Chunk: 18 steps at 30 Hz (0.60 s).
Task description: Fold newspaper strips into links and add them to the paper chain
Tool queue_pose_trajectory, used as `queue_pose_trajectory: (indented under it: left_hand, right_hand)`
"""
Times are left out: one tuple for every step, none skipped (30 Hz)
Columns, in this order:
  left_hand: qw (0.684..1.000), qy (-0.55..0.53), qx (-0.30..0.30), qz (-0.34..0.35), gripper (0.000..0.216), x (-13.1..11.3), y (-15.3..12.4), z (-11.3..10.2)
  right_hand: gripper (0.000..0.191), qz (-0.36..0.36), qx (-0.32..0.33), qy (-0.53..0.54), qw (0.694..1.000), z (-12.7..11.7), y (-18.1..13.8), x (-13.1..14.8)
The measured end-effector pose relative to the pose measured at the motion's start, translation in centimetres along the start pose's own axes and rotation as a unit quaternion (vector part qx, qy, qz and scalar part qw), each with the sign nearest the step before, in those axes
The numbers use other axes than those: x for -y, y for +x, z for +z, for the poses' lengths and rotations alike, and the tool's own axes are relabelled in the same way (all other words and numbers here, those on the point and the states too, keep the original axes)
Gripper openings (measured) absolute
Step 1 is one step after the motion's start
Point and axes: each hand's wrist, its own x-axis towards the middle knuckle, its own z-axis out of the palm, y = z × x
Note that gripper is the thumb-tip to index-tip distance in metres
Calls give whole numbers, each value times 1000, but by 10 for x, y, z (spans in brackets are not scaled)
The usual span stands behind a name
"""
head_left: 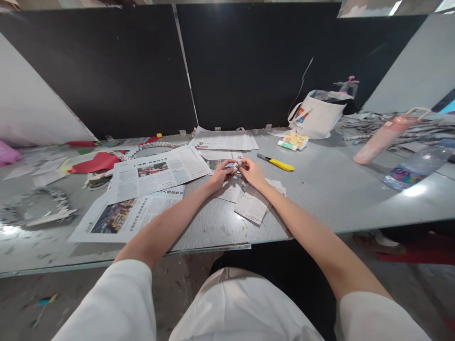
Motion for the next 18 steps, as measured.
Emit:
queue_pose_trajectory:
  left_hand:
    - [1000,-1,5,5,35,1,0,0]
    - [1000,-4,8,11,35,1,0,-1]
    - [1000,-8,10,16,35,2,0,-1]
    - [1000,-12,10,19,34,2,1,-2]
    - [1000,-13,10,20,34,3,1,-2]
    - [1000,-12,10,19,35,3,1,-3]
    - [1000,-8,12,16,35,3,1,-4]
    - [1000,-3,14,14,35,4,2,-4]
    - [1000,1,16,12,36,4,2,-4]
    - [1000,3,17,12,35,4,2,-5]
    - [1000,4,17,12,35,4,2,-5]
    - [1000,5,16,12,35,3,2,-5]
    - [1000,6,16,12,35,3,2,-4]
    - [1000,7,15,12,34,3,2,-4]
    - [1000,8,15,12,34,3,2,-4]
    - [1000,10,15,12,34,3,2,-4]
    - [1000,12,15,13,34,3,2,-3]
    - [1000,13,15,13,33,3,1,-3]
  right_hand:
    - [34,1,1,3,1000,0,0,0]
    - [34,3,3,6,1000,0,0,1]
    - [35,5,3,10,1000,0,0,1]
    - [37,7,4,15,1000,1,0,1]
    - [38,9,4,20,1000,1,0,2]
    - [40,12,3,24,1000,1,0,2]
    - [41,14,1,27,1000,1,0,3]
    - [42,16,-1,30,999,1,0,3]
    - [43,18,-3,31,999,1,0,4]
    - [43,20,-4,33,999,1,0,4]
    - [44,22,-5,35,999,1,0,4]
    - [44,23,-6,37,999,1,0,4]
    - [45,24,-6,39,999,2,1,4]
    - [45,25,-5,41,999,2,1,4]
    - [44,27,-4,44,999,2,1,3]
    - [44,28,-1,47,999,3,1,3]
    - [44,29,1,50,998,3,1,2]
    - [43,31,3,52,998,3,1,1]
